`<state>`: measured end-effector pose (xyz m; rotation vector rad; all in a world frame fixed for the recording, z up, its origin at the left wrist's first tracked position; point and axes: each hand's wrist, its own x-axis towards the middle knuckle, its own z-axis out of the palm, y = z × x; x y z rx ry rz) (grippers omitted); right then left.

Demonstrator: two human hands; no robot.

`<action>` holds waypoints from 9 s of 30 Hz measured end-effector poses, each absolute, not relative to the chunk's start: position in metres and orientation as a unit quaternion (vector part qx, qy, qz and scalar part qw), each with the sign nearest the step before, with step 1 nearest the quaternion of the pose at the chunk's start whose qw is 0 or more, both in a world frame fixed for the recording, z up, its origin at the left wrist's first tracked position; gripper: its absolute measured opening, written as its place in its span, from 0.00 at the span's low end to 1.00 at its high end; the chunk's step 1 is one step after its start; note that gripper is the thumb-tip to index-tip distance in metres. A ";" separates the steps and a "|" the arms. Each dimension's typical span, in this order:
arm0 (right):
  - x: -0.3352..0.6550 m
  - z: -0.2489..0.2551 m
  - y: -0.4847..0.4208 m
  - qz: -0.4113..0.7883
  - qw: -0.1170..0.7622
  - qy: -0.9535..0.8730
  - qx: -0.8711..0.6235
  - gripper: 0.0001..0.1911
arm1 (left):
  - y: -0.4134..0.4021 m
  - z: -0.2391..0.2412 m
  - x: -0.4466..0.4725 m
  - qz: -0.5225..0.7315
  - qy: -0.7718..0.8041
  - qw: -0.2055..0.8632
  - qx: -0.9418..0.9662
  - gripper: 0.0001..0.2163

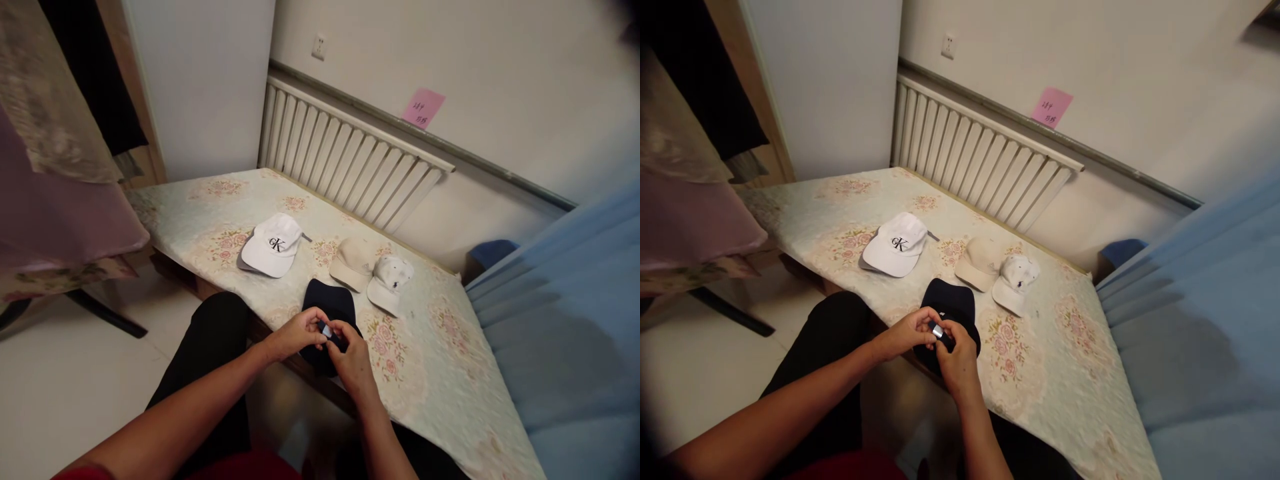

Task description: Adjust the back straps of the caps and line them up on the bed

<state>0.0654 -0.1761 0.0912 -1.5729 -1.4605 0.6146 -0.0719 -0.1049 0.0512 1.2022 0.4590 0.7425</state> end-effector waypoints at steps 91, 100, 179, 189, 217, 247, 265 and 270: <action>0.135 0.079 -0.170 0.336 0.285 -0.638 -0.632 0.09 | -0.070 0.092 -0.100 0.139 0.257 0.489 0.822 0.20; 0.133 0.081 -0.172 0.331 0.299 -0.635 -0.630 0.09 | -0.091 0.074 -0.080 0.208 0.293 0.319 0.877 0.11; 0.138 0.072 -0.172 0.374 0.290 -0.613 -0.632 0.06 | -0.098 0.067 -0.088 0.259 0.231 0.267 0.899 0.11; 0.129 0.082 -0.175 0.341 0.278 -0.628 -0.641 0.09 | -0.089 0.058 -0.102 0.236 0.248 0.312 0.886 0.19; 0.093 0.085 -0.166 0.460 0.287 -0.590 -0.599 0.08 | -0.097 0.060 -0.105 0.344 0.256 0.311 0.848 0.15; 0.091 0.075 -0.170 0.478 0.323 -0.556 -0.598 0.09 | -0.126 0.042 -0.091 0.339 0.406 0.633 0.566 0.02; 0.083 0.070 -0.171 0.422 0.374 -0.571 -0.597 0.07 | -0.130 0.038 -0.087 0.357 0.416 0.657 0.517 0.04; 0.076 0.074 -0.173 0.393 0.377 -0.596 -0.590 0.14 | -0.130 0.037 -0.084 0.351 0.420 0.661 0.514 0.03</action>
